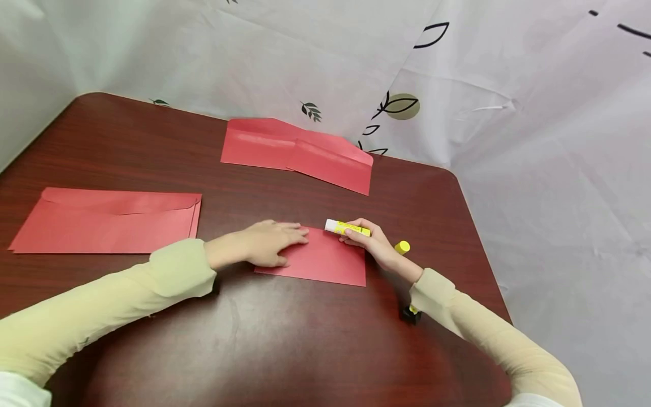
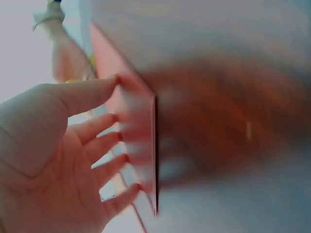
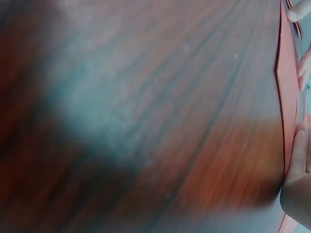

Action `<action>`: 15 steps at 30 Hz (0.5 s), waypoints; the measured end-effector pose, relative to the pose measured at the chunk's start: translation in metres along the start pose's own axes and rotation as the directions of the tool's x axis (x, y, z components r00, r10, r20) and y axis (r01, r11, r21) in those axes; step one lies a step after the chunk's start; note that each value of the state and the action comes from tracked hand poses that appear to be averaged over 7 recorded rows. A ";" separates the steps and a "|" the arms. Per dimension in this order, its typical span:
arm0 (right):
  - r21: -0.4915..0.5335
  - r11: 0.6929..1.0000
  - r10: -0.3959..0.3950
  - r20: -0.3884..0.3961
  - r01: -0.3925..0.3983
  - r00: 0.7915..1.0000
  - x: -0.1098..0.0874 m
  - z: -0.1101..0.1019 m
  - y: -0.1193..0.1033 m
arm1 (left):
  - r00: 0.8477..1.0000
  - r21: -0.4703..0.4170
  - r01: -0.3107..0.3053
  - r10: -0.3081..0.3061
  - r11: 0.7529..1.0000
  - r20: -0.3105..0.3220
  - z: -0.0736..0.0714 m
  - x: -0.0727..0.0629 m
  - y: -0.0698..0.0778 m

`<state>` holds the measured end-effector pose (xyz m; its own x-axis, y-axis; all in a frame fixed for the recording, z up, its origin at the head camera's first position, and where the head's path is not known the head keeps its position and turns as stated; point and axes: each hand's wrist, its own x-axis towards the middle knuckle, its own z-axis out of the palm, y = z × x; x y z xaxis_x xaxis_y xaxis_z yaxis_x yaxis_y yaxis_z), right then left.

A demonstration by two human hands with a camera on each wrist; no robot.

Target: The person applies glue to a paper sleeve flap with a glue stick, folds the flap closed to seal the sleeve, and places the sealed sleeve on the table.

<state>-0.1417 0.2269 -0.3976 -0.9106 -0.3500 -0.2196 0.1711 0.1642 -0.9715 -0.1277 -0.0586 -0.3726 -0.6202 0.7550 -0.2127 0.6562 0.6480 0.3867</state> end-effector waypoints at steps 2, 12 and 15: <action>0.020 1.000 0.006 0.013 -0.006 1.000 -0.001 -0.001 0.000 | 0.997 0.006 0.036 -0.036 0.999 -0.073 -0.005 -0.004 -0.006; 0.159 0.987 -0.009 0.054 0.000 0.998 -0.004 -0.003 -0.005 | 0.975 -0.122 0.107 -0.128 0.987 -0.181 -0.011 -0.009 -0.040; 0.177 0.984 -0.017 0.057 0.007 0.998 -0.006 -0.003 -0.006 | 0.978 -0.192 0.105 -0.137 0.976 -0.160 -0.011 -0.007 -0.046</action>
<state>-0.1385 0.2311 -0.3905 -0.8906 -0.4045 -0.2079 0.2289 -0.0036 -0.9735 -0.1581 -0.0947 -0.3788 -0.7649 0.6335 -0.1170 0.4928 0.6923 0.5271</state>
